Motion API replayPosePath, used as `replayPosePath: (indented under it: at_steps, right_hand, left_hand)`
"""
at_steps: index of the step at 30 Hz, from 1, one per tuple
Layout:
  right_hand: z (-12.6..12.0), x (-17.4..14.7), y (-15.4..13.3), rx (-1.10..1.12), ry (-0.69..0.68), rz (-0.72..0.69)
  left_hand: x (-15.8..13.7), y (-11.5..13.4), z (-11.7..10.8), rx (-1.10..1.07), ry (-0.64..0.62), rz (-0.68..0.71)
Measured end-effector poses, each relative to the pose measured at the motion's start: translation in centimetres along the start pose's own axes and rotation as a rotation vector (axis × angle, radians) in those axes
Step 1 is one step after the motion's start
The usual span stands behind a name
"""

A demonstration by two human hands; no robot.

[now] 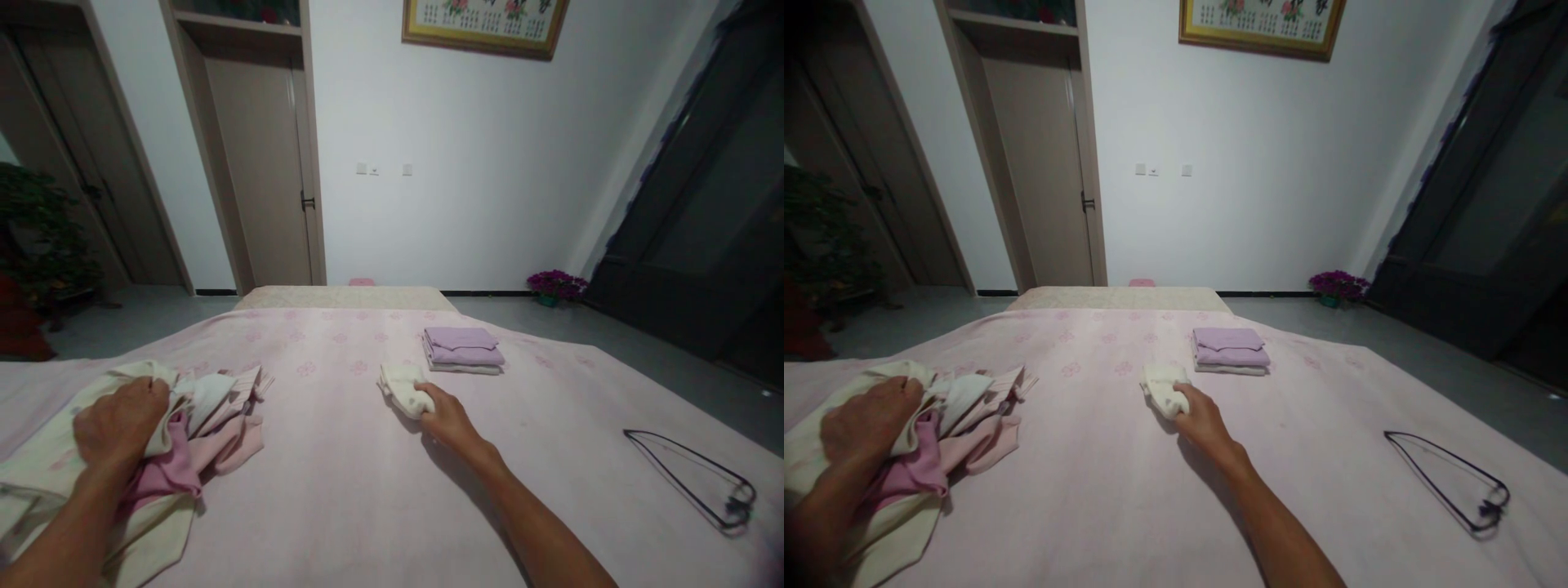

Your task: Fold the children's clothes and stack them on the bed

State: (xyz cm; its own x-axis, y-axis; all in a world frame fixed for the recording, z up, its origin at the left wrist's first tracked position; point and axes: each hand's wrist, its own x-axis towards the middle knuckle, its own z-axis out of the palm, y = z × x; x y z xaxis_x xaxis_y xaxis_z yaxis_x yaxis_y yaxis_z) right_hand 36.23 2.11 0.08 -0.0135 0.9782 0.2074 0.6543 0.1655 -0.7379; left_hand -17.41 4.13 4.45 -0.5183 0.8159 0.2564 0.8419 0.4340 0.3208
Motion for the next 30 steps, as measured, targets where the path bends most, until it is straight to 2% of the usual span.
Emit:
replayPosePath:
  at_steps: [3,5,7,9,11,13,17,20,22,24,26,28,30]
  right_hand:
    - [-1.3,0.6,-1.7,0.532,-0.017,0.148]
    - [-1.9,0.5,-2.4,0.887,-0.058,0.179]
    - [-1.7,0.2,-2.2,1.1,-0.073,0.219]
    - [-1.0,0.1,-1.0,1.155,-0.061,0.279]
    - [-0.1,0.1,0.6,1.075,-0.018,0.32]
    - [0.6,0.1,2.0,0.9,0.064,0.314]
    - [0.8,-0.3,2.0,0.478,0.262,0.127]
    - [0.8,-1.3,-0.2,0.168,0.222,-0.06]
    - [1.2,-2.3,-1.9,-0.027,0.129,-0.173]
    - [2.0,-3.2,-3.0,-0.22,0.074,-0.255]
    - [2.9,-3.8,-3.3,-0.381,0.069,-0.294]
    - [3.7,-4.0,-3.1,-0.464,0.075,-0.302]
    - [4.2,-3.9,-2.5,-0.462,0.079,-0.299]
  left_hand:
    - [0.0,0.0,0.0,0.215,0.019,0.011]
    - [0.0,0.1,0.0,0.245,0.032,0.0]
    - [-0.1,0.3,0.1,0.245,0.063,-0.022]
    - [-0.3,0.5,0.3,0.224,0.137,-0.033]
    - [-0.6,0.6,0.5,0.188,0.248,-0.021]
    - [-0.7,0.5,1.0,0.154,0.355,0.0]
    - [-0.3,0.0,1.9,0.12,0.516,0.04]
    - [-0.6,0.5,2.2,0.036,0.609,0.128]
    - [-1.8,2.0,2.3,-0.075,0.626,0.286]
    - [-4.1,4.6,2.5,-0.22,0.562,0.49]
    - [-7.4,8.1,2.8,-0.39,0.393,0.653]
    - [-11.3,12.0,3.0,-0.469,0.073,0.721]
    - [-14.9,15.8,3.2,-0.404,-0.235,0.73]
